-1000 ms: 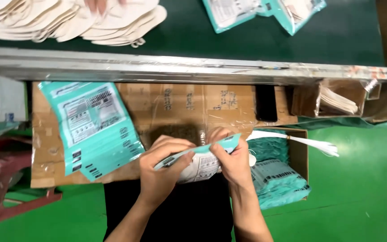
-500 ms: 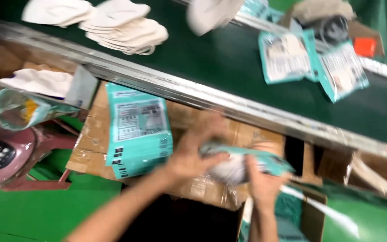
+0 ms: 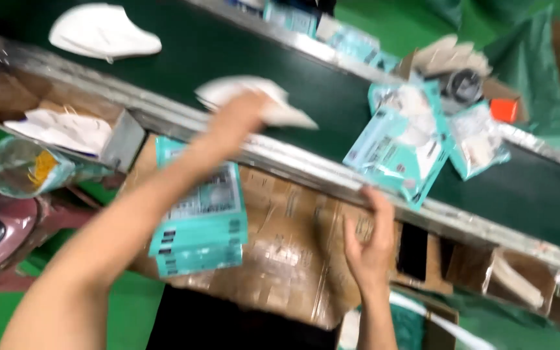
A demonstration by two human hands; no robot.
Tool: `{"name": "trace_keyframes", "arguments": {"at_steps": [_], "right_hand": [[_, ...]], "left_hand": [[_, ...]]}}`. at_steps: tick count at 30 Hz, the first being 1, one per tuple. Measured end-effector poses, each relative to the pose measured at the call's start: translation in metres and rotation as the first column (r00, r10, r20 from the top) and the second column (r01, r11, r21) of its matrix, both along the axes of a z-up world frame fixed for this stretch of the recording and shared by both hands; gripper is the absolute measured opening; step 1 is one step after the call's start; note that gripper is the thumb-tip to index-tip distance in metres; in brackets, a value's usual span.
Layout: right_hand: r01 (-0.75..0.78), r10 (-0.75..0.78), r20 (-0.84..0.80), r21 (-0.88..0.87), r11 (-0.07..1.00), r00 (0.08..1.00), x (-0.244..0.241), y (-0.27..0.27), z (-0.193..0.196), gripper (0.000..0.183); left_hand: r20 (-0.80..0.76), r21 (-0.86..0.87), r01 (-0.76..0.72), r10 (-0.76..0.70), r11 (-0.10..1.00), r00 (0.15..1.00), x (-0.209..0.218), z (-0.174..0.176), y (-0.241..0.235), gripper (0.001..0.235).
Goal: The person repeatedly picks up stacks of white face masks and places them into light blue plastic packaging bags. They then place the filled bags onto a moving conveyor belt. The process is repeated continuously.
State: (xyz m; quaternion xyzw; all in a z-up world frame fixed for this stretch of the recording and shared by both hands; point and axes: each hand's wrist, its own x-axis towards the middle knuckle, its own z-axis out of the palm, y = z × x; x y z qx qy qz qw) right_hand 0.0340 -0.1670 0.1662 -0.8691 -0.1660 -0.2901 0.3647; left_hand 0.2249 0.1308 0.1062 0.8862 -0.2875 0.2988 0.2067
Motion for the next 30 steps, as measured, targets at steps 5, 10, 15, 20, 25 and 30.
{"name": "trace_keyframes", "arguments": {"at_steps": [5,10,15,20,25,30], "right_hand": [[-0.014,0.019,-0.057,0.077,0.997,0.998,-0.031,-0.025,-0.054,0.062],[0.028,0.0,-0.272,0.1,0.995,0.962,-0.067,-0.058,-0.111,0.061],[-0.013,0.226,-0.442,0.436,0.9,0.868,-0.072,-0.039,-0.138,0.116],[0.042,0.318,-0.486,0.595,0.803,0.814,-0.076,-0.037,-0.137,0.138],[-0.052,0.276,-0.388,0.499,0.865,0.879,-0.07,-0.035,-0.136,0.127],[0.026,0.23,-0.387,0.554,0.832,0.893,-0.065,-0.027,-0.138,0.124]], "left_hand": [[-0.26,-0.139,0.39,-0.414,0.91,0.872,-0.177,0.061,-0.107,0.046],[-0.423,-0.545,0.233,-0.504,0.806,0.753,-0.219,-0.005,-0.122,0.123],[-0.717,-0.543,0.003,-0.465,0.84,0.519,-0.226,-0.074,-0.134,0.137],[-0.773,-0.514,-0.06,-0.432,0.856,0.464,-0.221,-0.08,-0.132,0.136],[-0.628,-0.62,0.036,-0.524,0.783,0.575,-0.217,-0.087,-0.135,0.115],[-0.582,-0.677,0.014,-0.547,0.736,0.602,-0.219,-0.091,-0.14,0.115]]}}
